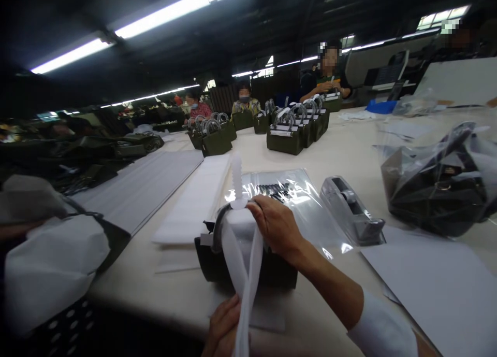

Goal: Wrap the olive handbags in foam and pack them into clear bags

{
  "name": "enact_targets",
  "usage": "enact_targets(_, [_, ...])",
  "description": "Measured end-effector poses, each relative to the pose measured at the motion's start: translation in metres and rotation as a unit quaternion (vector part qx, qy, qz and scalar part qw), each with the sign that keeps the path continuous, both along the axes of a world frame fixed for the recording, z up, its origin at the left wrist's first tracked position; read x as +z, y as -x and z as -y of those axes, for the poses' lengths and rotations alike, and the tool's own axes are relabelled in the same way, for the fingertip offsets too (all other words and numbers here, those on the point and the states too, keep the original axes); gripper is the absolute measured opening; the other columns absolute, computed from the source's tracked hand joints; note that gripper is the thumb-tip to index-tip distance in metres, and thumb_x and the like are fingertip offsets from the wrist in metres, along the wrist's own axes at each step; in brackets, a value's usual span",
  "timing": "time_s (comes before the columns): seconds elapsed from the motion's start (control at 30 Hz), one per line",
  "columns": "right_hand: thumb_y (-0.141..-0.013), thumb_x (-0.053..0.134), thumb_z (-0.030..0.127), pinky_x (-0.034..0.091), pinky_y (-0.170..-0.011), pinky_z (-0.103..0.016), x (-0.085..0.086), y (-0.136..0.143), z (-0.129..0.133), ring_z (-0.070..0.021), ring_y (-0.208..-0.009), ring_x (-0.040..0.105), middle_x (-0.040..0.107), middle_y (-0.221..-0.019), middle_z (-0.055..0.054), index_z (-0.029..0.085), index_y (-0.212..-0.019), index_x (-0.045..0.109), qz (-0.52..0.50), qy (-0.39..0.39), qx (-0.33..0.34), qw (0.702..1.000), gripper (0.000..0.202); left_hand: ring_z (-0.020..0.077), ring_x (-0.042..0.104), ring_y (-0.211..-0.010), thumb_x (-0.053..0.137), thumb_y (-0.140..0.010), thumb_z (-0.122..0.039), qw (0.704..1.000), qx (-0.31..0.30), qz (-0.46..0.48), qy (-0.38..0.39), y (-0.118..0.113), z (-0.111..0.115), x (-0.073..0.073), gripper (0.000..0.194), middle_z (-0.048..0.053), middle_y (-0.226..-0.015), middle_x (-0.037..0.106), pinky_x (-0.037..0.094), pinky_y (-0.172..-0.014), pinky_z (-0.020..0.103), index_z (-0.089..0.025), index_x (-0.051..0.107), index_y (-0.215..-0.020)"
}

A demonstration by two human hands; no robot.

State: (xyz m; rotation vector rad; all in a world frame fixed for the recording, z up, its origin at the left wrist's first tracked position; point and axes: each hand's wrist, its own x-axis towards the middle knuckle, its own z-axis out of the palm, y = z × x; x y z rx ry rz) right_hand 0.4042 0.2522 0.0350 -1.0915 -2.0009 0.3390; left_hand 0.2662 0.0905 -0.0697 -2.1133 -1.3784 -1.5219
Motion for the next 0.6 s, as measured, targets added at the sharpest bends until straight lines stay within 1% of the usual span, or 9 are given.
enact_targets(0.07, [-0.092, 0.027, 0.046, 0.033, -0.061, -0.024, 0.001, 0.001, -0.004, -0.0134, -0.064, 0.047, 0.051, -0.071, -0.001, 0.018, -0.076, 0.047, 0.007, -0.006, 0.006, 1.0, 0.038, 0.0224, 0.056, -0.104, 0.038, -0.088, -0.017, 1.0, -0.003, 0.007, 0.02, 0.009, 0.004, -0.014, 0.026, 0.01, -0.1, 0.063, 0.05, -0.083, 0.04, -0.019, 0.052, -0.11])
enact_targets(0.13, [-0.092, 0.026, 0.045, 0.031, -0.059, -0.023, 0.003, 0.002, -0.01, -0.0123, -0.061, 0.045, 0.048, -0.068, 0.0, 0.018, -0.074, 0.044, 0.009, -0.004, 0.021, 1.0, 0.037, 0.024, 0.053, -0.108, 0.034, -0.089, -0.019, 0.998, 0.017, -0.023, 0.063, 0.021, 0.008, -0.03, 0.028, 0.014, -0.108, 0.059, 0.049, -0.084, 0.043, -0.016, 0.049, -0.113])
enact_targets(0.2, [-0.092, 0.026, 0.045, 0.03, -0.057, -0.022, 0.005, 0.002, -0.016, -0.0111, -0.059, 0.043, 0.045, -0.065, 0.001, 0.019, -0.073, 0.042, 0.009, 0.003, 0.033, 0.999, 0.037, 0.0263, 0.053, -0.106, 0.041, -0.087, -0.027, 0.992, 0.039, -0.065, 0.1, 0.034, 0.013, -0.045, 0.028, 0.016, -0.107, 0.058, 0.05, -0.082, 0.044, -0.014, 0.05, -0.111])
enact_targets(0.3, [-0.092, 0.026, 0.044, 0.029, -0.056, -0.021, 0.009, 0.002, -0.023, -0.0104, -0.057, 0.042, 0.044, -0.064, 0.001, 0.019, -0.072, 0.042, 0.007, 0.011, 0.041, 0.999, 0.036, 0.0278, 0.056, -0.099, 0.052, -0.081, -0.034, 0.976, 0.021, -0.171, 0.133, 0.05, 0.015, -0.061, 0.03, 0.013, -0.097, 0.062, 0.049, -0.081, 0.046, -0.015, 0.054, -0.104])
enact_targets(0.37, [-0.092, 0.026, 0.045, 0.029, -0.057, -0.021, 0.01, 0.003, -0.027, -0.0105, -0.057, 0.042, 0.045, -0.064, 0.001, 0.019, -0.073, 0.043, 0.002, 0.015, 0.041, 0.999, 0.036, 0.0253, 0.057, -0.095, 0.053, -0.08, -0.031, 0.959, 0.003, -0.24, 0.152, 0.056, 0.009, -0.066, 0.027, 0.01, -0.094, 0.063, 0.046, -0.084, 0.046, -0.018, 0.055, -0.104])
enact_targets(0.4, [-0.092, 0.026, 0.045, 0.029, -0.057, -0.021, 0.01, 0.003, -0.029, -0.0106, -0.057, 0.043, 0.045, -0.063, 0.001, 0.019, -0.073, 0.043, -0.001, 0.017, 0.04, 0.999, 0.037, 0.0235, 0.058, -0.094, 0.053, -0.08, -0.027, 0.953, -0.002, -0.259, 0.156, 0.058, 0.004, -0.067, 0.024, 0.008, -0.094, 0.063, 0.045, -0.085, 0.045, -0.02, 0.056, -0.103])
enact_targets(0.47, [-0.092, 0.026, 0.047, 0.03, -0.057, -0.021, 0.01, 0.003, -0.036, -0.011, -0.058, 0.044, 0.047, -0.063, 0.001, 0.019, -0.074, 0.046, -0.007, 0.023, 0.04, 0.999, 0.038, 0.0209, 0.058, -0.092, 0.054, -0.079, -0.021, 0.95, -0.009, -0.271, 0.155, 0.061, -0.007, -0.067, 0.021, 0.006, -0.093, 0.064, 0.042, -0.088, 0.044, -0.022, 0.058, -0.1])
enact_targets(0.53, [-0.091, 0.025, 0.048, 0.031, -0.058, -0.021, 0.009, 0.003, -0.046, -0.0117, -0.061, 0.048, 0.051, -0.065, 0.001, 0.019, -0.077, 0.048, -0.012, 0.031, 0.043, 0.999, 0.04, 0.0207, 0.057, -0.094, 0.056, -0.079, -0.024, 0.943, -0.028, -0.291, 0.16, 0.064, -0.018, -0.066, 0.022, 0.006, -0.098, 0.063, 0.041, -0.089, 0.043, -0.022, 0.057, -0.1])
enact_targets(0.6, [-0.091, 0.025, 0.049, 0.033, -0.059, -0.021, 0.009, 0.002, -0.055, -0.0125, -0.064, 0.051, 0.055, -0.068, 0.0, 0.018, -0.079, 0.051, -0.016, 0.038, 0.046, 0.998, 0.042, 0.0219, 0.055, -0.097, 0.058, -0.077, -0.034, 0.931, -0.058, -0.319, 0.168, 0.067, -0.026, -0.064, 0.031, 0.007, -0.105, 0.061, 0.043, -0.086, 0.041, -0.021, 0.056, -0.105])
